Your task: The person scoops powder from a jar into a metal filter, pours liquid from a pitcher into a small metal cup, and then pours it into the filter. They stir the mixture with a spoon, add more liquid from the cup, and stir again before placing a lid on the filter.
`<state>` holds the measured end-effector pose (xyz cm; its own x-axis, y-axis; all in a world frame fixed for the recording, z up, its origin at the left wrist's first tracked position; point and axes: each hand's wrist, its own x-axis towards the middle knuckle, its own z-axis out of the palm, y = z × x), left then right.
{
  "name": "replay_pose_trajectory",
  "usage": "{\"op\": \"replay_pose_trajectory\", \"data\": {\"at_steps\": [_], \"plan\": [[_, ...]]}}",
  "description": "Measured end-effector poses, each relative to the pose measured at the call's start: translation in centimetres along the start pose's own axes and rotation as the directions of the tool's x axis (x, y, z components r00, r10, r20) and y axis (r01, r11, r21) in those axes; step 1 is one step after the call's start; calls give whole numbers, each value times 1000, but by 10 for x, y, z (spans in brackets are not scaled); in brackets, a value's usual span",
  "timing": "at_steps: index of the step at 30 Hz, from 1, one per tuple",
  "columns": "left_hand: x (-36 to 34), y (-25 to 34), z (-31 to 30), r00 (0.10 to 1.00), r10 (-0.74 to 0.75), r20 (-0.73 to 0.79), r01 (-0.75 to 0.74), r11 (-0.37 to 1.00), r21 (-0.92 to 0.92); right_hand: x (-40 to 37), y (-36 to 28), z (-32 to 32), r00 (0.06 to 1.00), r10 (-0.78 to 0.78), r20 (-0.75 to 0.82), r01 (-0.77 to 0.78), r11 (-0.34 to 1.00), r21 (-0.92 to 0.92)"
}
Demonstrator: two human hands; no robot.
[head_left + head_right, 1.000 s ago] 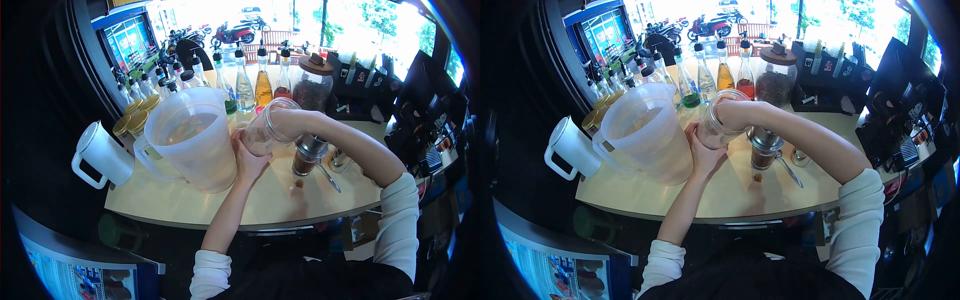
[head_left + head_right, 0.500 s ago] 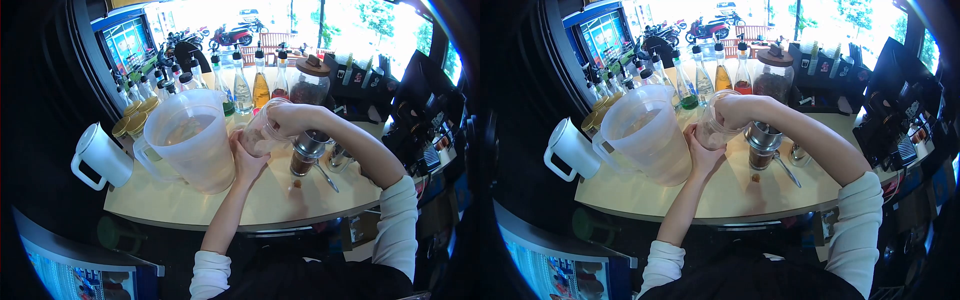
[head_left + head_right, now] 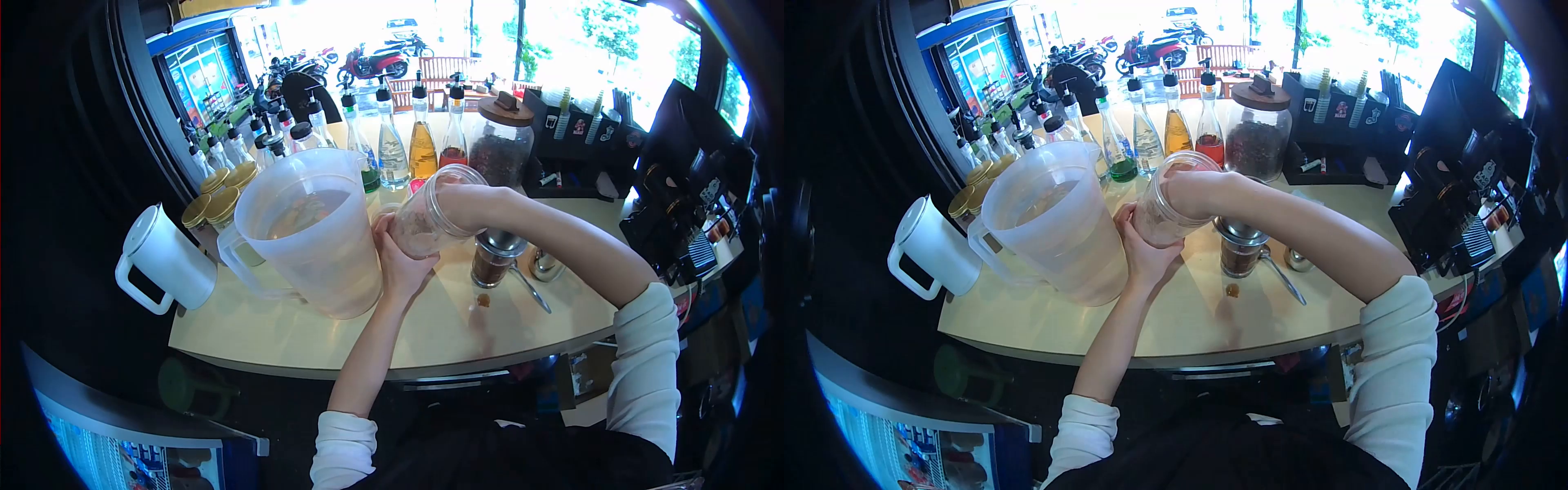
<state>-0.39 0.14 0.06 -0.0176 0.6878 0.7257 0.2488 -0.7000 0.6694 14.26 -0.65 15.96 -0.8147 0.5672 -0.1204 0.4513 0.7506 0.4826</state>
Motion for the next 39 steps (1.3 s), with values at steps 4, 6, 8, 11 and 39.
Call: {"op": "replay_pose_trajectory", "data": {"at_steps": [4, 6, 8, 11, 39], "plan": [[1, 1, -1, 1000, -11, 6, 11, 1000, 3, 12, 6, 15, 990, -6, 140, -6, 997, 82], [1, 1, -1, 1000, -18, 3, 18, 1000, -5, 6, 3, -9, 985, 54, 161, -97, 957, 274], [1, 2, -1, 1000, -27, 4, 27, 1000, -14, 6, 6, -5, 975, 108, 196, -188, 870, 455], [1, 2, -1, 1000, -7, 3, 7, 1000, -21, 13, 19, 26, 994, 108, 15, -98, 817, 568], [-2, 1, -2, 999, 41, 5, -41, 999, 19, 2, -8, 0, 990, -17, 142, 31, 995, -96]]}}
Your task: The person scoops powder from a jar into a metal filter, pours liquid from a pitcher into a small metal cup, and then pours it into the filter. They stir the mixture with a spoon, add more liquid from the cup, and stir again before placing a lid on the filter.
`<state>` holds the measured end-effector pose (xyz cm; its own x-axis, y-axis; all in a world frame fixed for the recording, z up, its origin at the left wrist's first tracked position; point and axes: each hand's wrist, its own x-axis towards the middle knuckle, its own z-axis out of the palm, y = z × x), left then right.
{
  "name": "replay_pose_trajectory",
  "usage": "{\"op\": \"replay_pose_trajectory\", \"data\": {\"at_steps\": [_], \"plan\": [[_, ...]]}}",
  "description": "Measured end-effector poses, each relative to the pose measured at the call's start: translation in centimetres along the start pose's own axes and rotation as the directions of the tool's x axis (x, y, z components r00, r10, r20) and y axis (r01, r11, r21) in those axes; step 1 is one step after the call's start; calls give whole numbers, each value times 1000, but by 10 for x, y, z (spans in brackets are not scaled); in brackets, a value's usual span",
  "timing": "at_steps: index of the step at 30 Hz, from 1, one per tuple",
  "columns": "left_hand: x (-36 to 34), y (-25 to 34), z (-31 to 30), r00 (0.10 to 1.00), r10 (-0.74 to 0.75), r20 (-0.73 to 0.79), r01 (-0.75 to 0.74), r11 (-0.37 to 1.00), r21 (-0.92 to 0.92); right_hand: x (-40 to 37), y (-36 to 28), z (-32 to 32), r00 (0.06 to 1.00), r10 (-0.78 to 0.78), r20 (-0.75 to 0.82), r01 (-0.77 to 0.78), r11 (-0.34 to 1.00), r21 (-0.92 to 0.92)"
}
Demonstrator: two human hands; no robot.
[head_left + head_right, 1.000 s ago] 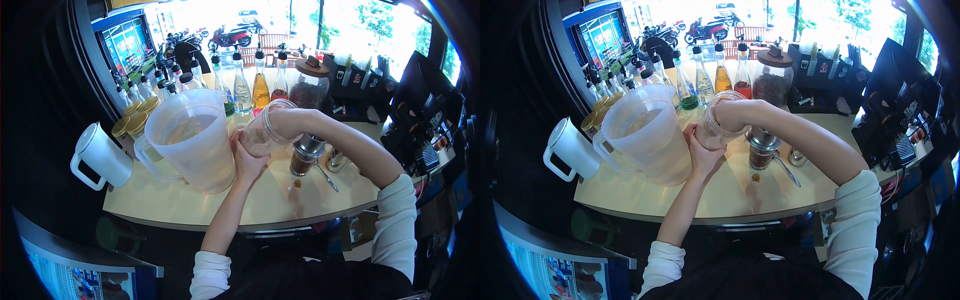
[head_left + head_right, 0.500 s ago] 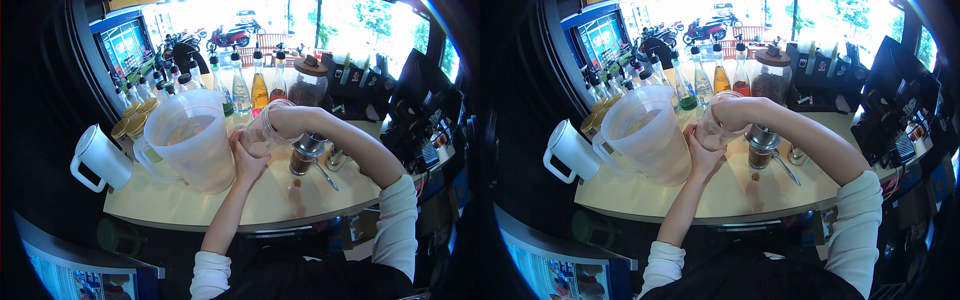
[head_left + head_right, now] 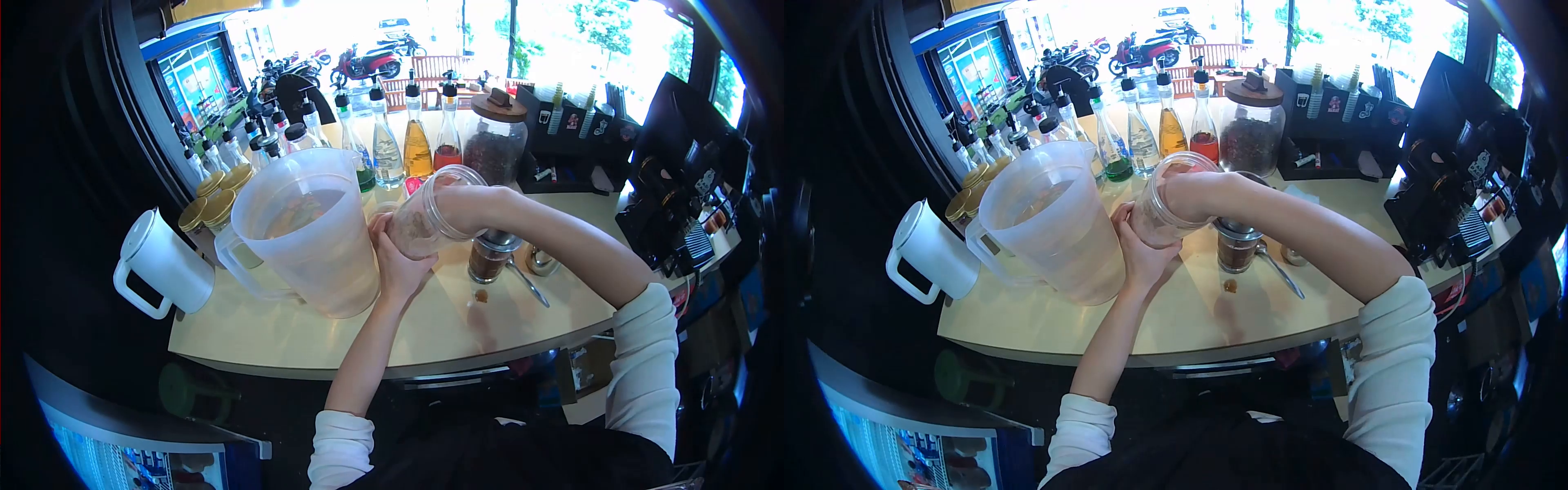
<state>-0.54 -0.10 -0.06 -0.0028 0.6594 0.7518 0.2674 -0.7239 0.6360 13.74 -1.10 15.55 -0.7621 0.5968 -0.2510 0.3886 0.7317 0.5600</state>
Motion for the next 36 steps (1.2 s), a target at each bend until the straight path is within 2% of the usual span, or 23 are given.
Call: {"op": "replay_pose_trajectory", "data": {"at_steps": [1, 2, 4, 5, 7, 10, 14, 17, 19, 26, 28, 32, 34, 36], "plan": [[-1, -1, 0, 1000, 1, 0, -1, 1000, 8, 0, 2, 3, 998, 52, -22, -43, 955, 293], [-1, -2, 0, 1000, -1, 0, 1, 1000, 8, -1, 2, 0, 998, 51, -21, -43, 955, 293], [-1, -3, 0, 1000, 20, 4, -20, 1000, 9, -6, 4, -5, 992, 124, 22, -119, 871, 477], [-2, -4, 0, 1000, 20, 5, -20, 1000, 7, -8, 4, -8, 992, 125, 23, -121, 870, 477], [-3, -5, 1, 1000, 11, 21, -10, 999, -37, -10, 3, -14, 974, 221, 41, -196, 748, 634], [-3, -4, 0, 1000, 16, 26, -16, 1000, -10, -13, 2, -23, 950, 286, 123, -294, 694, 657], [-3, -3, 0, 999, 22, 30, -22, 1000, 10, -21, 0, -33, 951, 303, 58, -266, 713, 649], [-4, -5, 0, 999, 28, 25, -28, 1000, -1, -26, 1, -45, 951, 271, 150, -305, 736, 604], [-4, -4, 1, 999, 18, 28, -17, 1000, -22, -31, 1, -44, 965, 260, 23, -203, 692, 692], [-4, -3, 0, 1000, 3, 28, -3, 1000, -4, -36, 0, -45, 970, 244, 18, -180, 661, 728], [-4, -3, 1, 1000, 28, 13, -28, 1000, 12, -38, 1, -44, 959, 282, -5, -171, 598, 783], [-4, -5, 1, 999, 50, 16, -51, 998, 30, -40, 2, -46, 935, 351, -55, -184, 610, 771], [-4, -3, 0, 999, -17, 39, 17, 1000, 4, -47, 2, -54, 910, 405, -87, -165, 546, 821], [-4, -2, 0, 998, -37, 42, 37, 999, 4, -53, 5, -62, 901, 429, -71, -195, 544, 816]]}}
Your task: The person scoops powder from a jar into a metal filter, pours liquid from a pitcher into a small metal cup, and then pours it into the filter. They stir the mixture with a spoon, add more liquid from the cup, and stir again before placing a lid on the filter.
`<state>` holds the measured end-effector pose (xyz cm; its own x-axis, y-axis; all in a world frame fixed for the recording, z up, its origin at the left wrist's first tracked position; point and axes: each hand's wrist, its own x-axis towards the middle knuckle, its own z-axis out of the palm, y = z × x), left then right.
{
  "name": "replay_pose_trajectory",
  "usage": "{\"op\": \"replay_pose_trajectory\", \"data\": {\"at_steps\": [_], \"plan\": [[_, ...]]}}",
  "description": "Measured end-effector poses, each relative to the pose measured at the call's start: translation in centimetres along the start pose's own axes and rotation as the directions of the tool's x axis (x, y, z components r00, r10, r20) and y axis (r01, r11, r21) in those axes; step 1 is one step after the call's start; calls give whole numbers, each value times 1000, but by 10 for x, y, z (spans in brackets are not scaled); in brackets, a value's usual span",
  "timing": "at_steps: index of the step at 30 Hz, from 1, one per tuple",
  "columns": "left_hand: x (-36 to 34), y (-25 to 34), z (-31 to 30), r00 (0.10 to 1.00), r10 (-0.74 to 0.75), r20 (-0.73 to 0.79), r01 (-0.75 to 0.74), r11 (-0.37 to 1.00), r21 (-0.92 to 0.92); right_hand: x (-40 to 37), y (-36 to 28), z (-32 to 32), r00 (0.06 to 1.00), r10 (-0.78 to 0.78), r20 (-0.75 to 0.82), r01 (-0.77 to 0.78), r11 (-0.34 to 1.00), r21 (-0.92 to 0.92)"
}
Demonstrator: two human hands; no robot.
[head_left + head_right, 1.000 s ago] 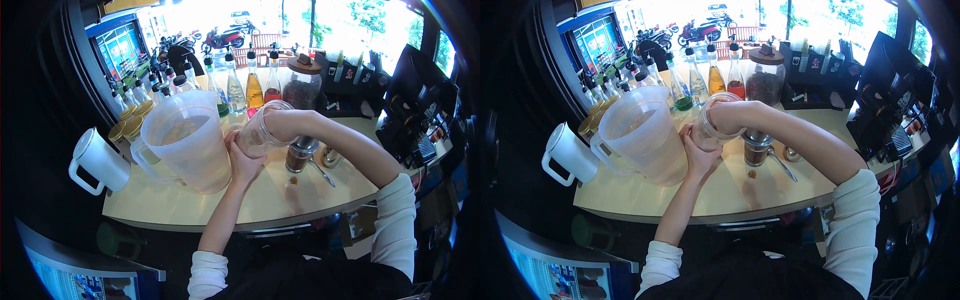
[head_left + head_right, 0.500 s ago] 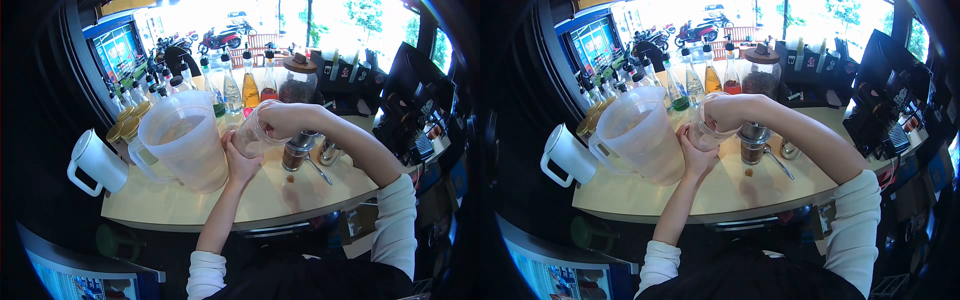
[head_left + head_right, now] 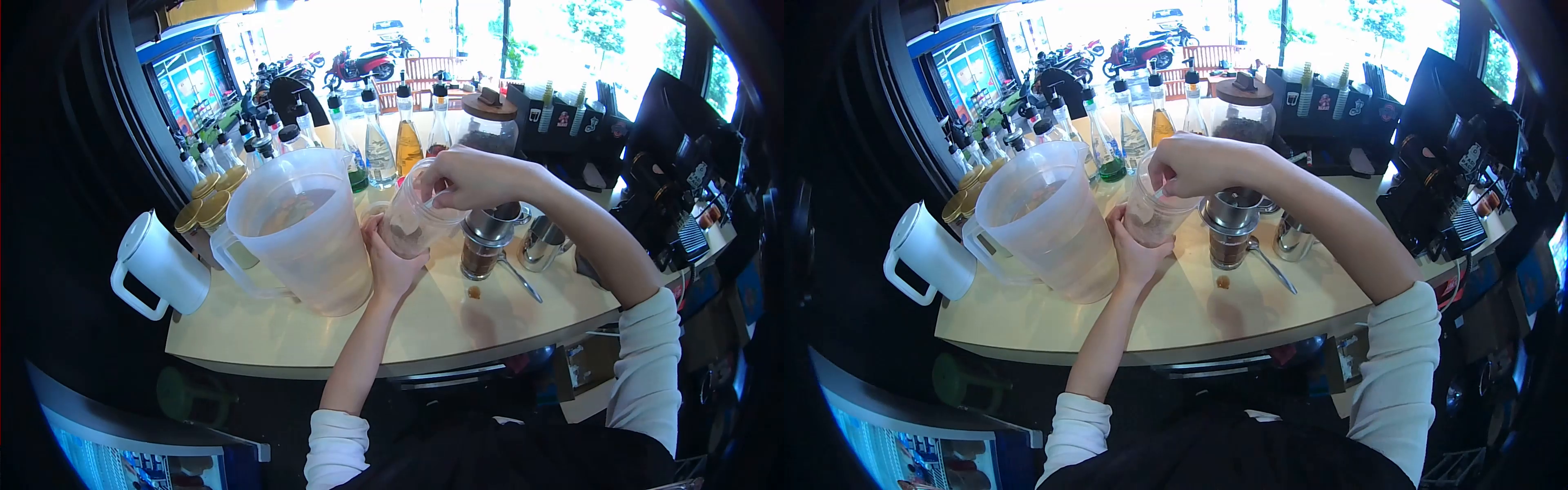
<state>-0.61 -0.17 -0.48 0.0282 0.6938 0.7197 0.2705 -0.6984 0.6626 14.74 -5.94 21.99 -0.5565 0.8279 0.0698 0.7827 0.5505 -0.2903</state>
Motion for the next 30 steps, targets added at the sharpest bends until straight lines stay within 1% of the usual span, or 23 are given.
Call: {"op": "replay_pose_trajectory", "data": {"at_steps": [2, 4, 5, 8, 10, 13, 17, 19, 20, 22, 24, 26, 27, 28, 30], "plan": [[0, 0, 0, 1000, -21, 3, 21, 1000, -1, -2, 1, -4, 1000, 27, -11, -28, 1000, -13], [0, -1, 0, 999, -49, -3, 49, 999, 2, -4, 5, -6, 998, 47, -32, -46, 998, 46], [0, 0, 0, 999, -48, -3, 48, 999, 3, -6, 5, -7, 998, 47, -33, -45, 998, 45], [1, 1, 0, 997, -74, 0, 74, 997, -25, -11, 3, -8, 1000, 25, 0, -25, 1000, 11], [1, 1, 0, 998, -68, 7, 68, 998, -14, -12, 7, -7, 999, -15, -46, 16, 999, 34], [1, 2, 0, 997, -75, -3, 74, 996, -46, -12, 12, -7, 998, -42, -50, 43, 999, 23], [3, 3, 3, 996, -91, 0, 91, 991, -96, -17, 17, -12, 997, -20, -76, 20, 1000, 5], [1, 2, 4, 997, -80, 14, 81, 994, -72, -20, 31, -10, 987, -47, -155, 58, 996, 68], [-1, 1, 3, 996, -86, 11, 87, 994, -71, -23, 33, -10, 988, -48, -149, 59, 996, 70], [-1, 0, 3, 998, -45, 43, 45, 999, -9, -31, 34, -10, 973, 130, -190, -77, 962, 262], [-1, 4, 3, 997, -64, 42, 66, 997, -29, -39, 40, -7, 968, 127, -215, -71, 965, 253], [-1, 6, 4, 996, -81, 46, 84, 995, -49, -46, 46, -4, 934, 85, -346, 7, 966, 258], [-2, 5, 5, 991, -127, 51, 131, 989, -68, -52, 44, -7, 927, 149, -345, -31, 945, 325], [-3, 3, 6, 983, -173, 59, 177, 980, -86, -56, 49, -6, 924, 153, -351, -31, 943, 330], [-5, 0, 7, 983, -170, 74, 177, 980, -94, -64, 57, -8, 884, 136, -447, 1, 956, 293]]}}
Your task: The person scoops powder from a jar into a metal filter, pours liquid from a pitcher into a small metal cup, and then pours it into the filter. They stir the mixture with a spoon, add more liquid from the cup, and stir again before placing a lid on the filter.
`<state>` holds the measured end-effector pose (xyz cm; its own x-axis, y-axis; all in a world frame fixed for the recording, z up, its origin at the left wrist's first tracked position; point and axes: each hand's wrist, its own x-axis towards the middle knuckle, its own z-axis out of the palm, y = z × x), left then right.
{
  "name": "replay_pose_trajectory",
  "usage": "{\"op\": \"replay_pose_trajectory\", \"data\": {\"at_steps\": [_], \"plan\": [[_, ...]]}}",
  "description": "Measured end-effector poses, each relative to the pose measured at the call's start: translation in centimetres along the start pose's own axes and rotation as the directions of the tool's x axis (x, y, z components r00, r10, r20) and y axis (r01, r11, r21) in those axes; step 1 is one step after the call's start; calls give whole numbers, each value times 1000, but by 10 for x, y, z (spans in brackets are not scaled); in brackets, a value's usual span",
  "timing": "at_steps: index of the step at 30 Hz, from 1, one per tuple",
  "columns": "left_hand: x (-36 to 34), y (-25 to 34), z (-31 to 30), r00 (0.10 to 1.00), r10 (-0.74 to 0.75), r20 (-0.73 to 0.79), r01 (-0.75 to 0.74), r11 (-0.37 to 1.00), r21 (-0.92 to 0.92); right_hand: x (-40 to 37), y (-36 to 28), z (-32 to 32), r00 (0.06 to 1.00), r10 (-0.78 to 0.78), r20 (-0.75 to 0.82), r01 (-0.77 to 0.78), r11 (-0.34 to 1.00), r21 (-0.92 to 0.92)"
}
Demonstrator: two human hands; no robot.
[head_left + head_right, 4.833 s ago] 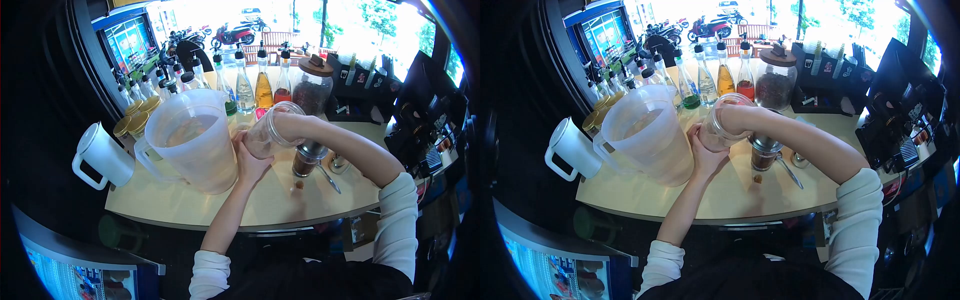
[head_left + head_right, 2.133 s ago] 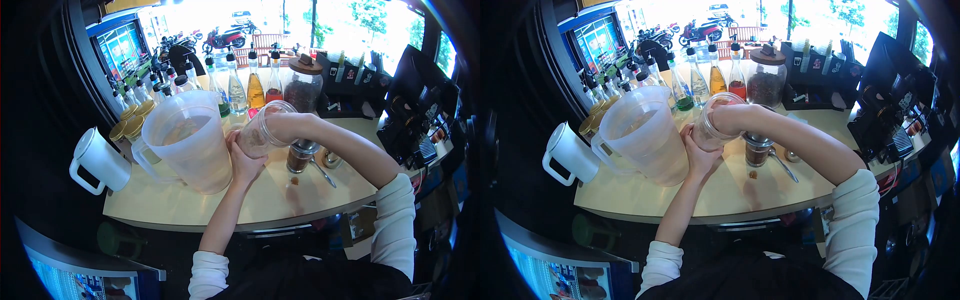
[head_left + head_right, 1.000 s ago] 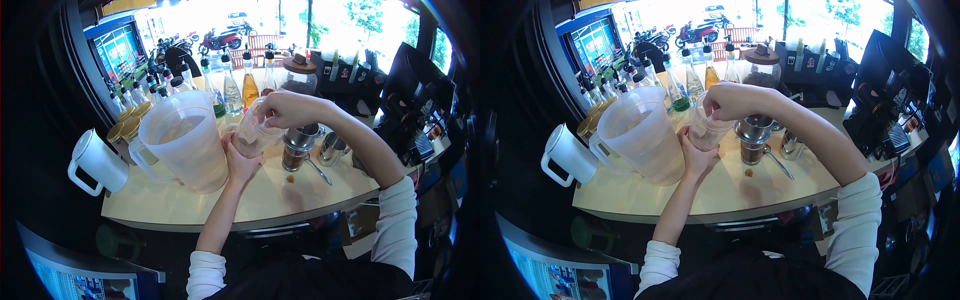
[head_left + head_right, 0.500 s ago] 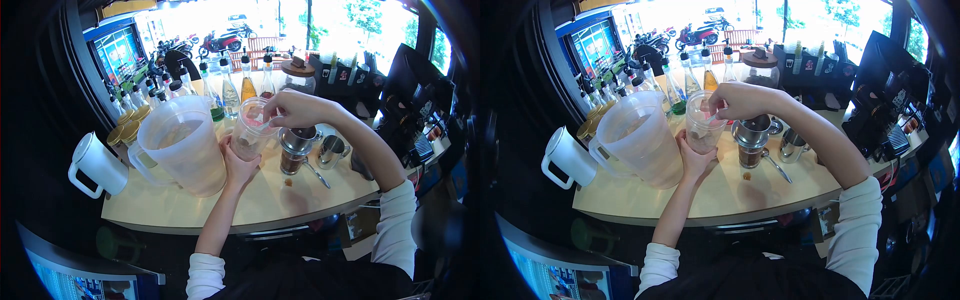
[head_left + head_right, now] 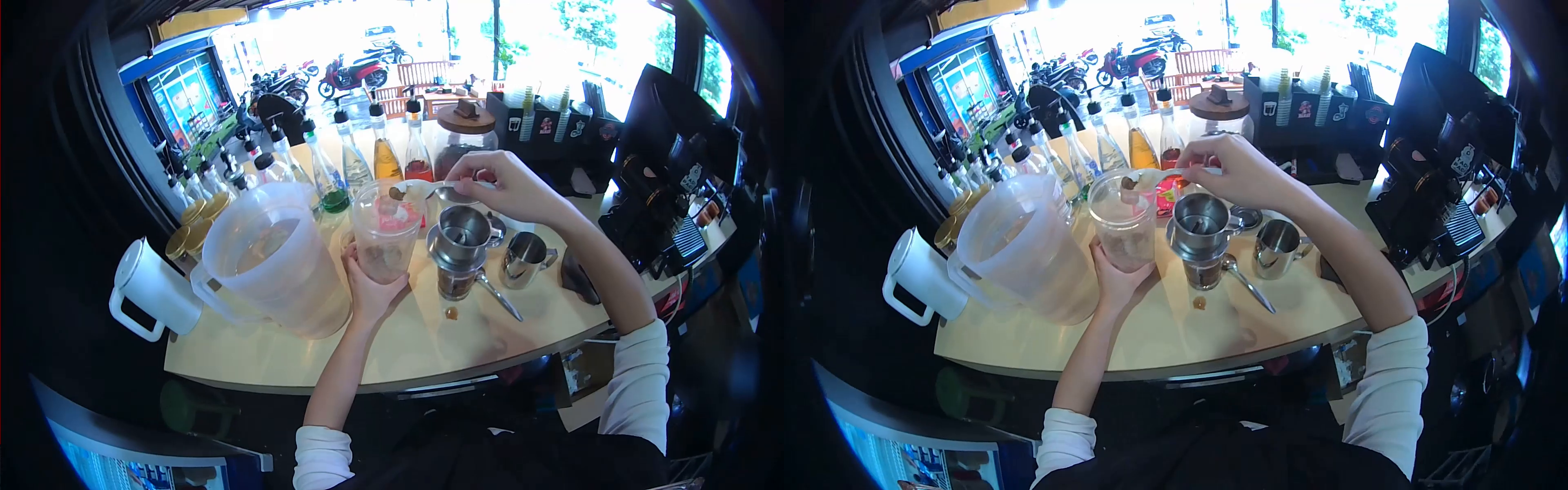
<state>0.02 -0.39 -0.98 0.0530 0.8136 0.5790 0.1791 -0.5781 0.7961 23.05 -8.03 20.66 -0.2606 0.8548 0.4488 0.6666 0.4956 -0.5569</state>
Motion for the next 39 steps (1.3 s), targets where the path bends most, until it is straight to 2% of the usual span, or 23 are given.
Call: {"op": "replay_pose_trajectory", "data": {"at_steps": [5, 7, 10, 11, 12, 16, 19, 26, 31, 35, 37, 39], "plan": [[0, 5, -2, 997, -65, 39, 64, 997, 39, -28, 4, -24, 999, 26, -36, -30, 996, -90], [2, -3, -1, 990, -115, 83, 120, 991, -59, -42, 18, -26, 998, 15, -61, -22, 994, -105], [6, -12, -2, 992, -83, 101, 81, 997, 17, -60, 29, -25, 997, 33, -72, -42, 990, -134], [7, -11, -2, 992, -83, 99, 82, 996, 20, -64, 34, -21, 992, 20, -123, -36, 992, -124], [8, -11, -3, 990, -77, 118, 77, 997, 1, -68, 38, -17, 985, 6, -173, -26, 993, -115], [8, -6, 0, 990, -70, 120, 79, 994, -73, -80, 38, -13, 980, 8, -201, -43, 985, -167], [10, -16, -2, 992, -13, 126, 15, 1000, -17, -83, 42, -9, 980, 10, -197, -46, 983, -180], [10, -8, -3, 986, -75, 151, 71, 997, 32, -80, 44, -10, 987, 51, -153, -86, 970, -228], [10, -7, 0, 987, -63, 146, 77, 993, -91, -80, 53, -8, 986, -14, -166, -29, 967, -252], [10, -3, 1, 985, -83, 153, 99, 990, -101, -81, 55, -6, 978, -64, -198, 19, 975, -221], [10, -15, 0, 986, -60, 155, 66, 997, -37, -82, 60, -4, 977, -123, -174, 76, 964, -255], [9, -16, 2, 987, -68, 148, 77, 996, -55, -84, 60, -5, 979, -109, -172, 63, 965, -255]]}}
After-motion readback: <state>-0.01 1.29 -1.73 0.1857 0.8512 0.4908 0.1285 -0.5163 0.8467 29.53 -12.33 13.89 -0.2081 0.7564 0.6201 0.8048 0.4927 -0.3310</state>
